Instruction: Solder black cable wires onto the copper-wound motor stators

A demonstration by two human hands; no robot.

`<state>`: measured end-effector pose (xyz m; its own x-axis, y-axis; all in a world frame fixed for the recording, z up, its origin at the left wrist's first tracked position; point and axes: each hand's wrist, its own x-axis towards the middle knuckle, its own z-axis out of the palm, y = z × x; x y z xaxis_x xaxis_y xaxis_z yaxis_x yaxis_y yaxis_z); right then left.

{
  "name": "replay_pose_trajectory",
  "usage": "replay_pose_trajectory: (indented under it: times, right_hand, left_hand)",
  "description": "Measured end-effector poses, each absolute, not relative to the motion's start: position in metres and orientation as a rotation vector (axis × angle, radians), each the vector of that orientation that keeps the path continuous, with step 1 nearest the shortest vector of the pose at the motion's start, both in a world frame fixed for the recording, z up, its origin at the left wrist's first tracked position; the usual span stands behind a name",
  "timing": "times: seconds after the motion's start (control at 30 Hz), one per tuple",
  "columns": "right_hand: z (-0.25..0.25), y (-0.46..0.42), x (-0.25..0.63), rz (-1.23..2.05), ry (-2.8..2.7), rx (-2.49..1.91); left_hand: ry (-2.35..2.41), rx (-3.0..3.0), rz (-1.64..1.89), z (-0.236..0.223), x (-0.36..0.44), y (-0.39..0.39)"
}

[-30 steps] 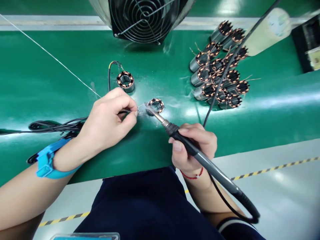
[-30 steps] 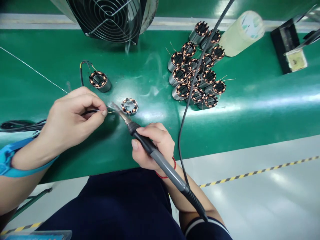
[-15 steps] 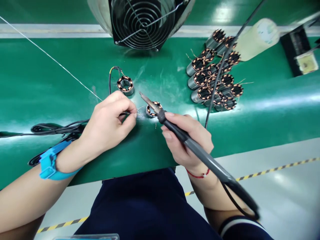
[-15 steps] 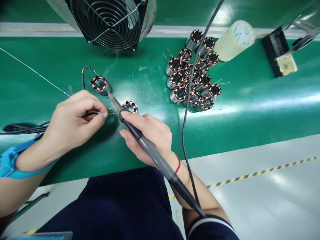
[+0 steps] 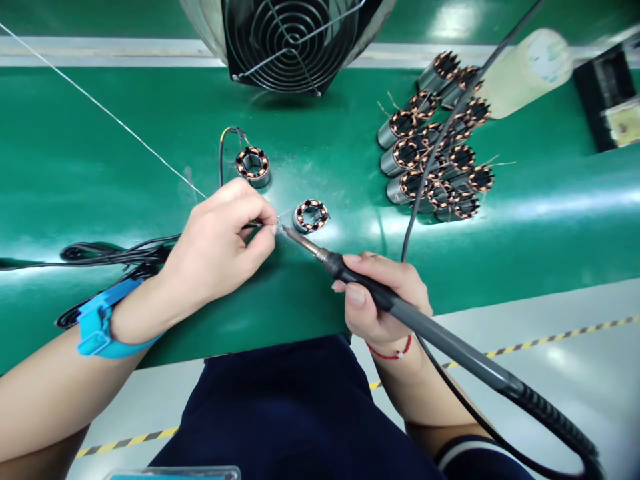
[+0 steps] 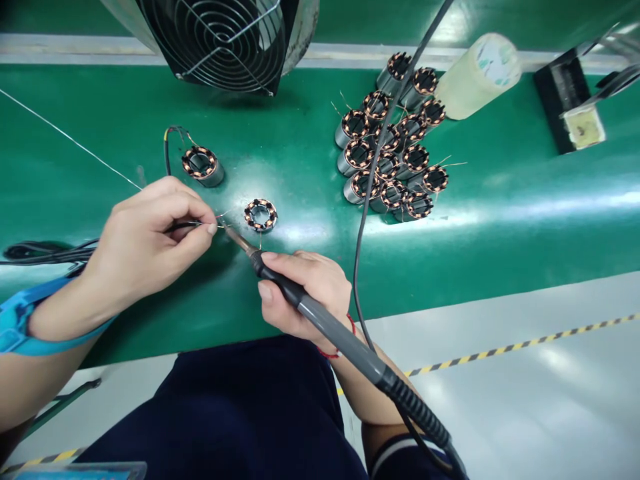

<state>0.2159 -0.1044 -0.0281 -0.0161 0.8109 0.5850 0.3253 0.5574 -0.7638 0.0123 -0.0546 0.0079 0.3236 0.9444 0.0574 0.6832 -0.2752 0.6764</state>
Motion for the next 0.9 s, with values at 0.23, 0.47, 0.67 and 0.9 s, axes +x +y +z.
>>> replay_pose_trajectory:
  times: [0.23, 0.47, 0.67, 0.9]
  right_hand:
    - [-0.030, -0.103, 0.219, 0.485, -1.623, -1.006]
    - [-0.019, -0.096, 0.216, 0.466, -1.762, -1.051]
    - [0.001, -0.079, 0.216, 0.693, -1.905, -1.094]
    - [0.002, -0.052, 0.211, 0.691, -2.149, -1.122]
  left_hand:
    - [1.434, 2.061, 0.632, 0.007, 0.012, -0.055]
    - [1.409, 2.096, 0.698, 0.004, 0.011, -0.054]
    - [1.388, 2.133, 0.735, 0.004, 0.011, -0.053]
    - [1.387, 2.124, 0.726, 0.002, 0.011, -0.053]
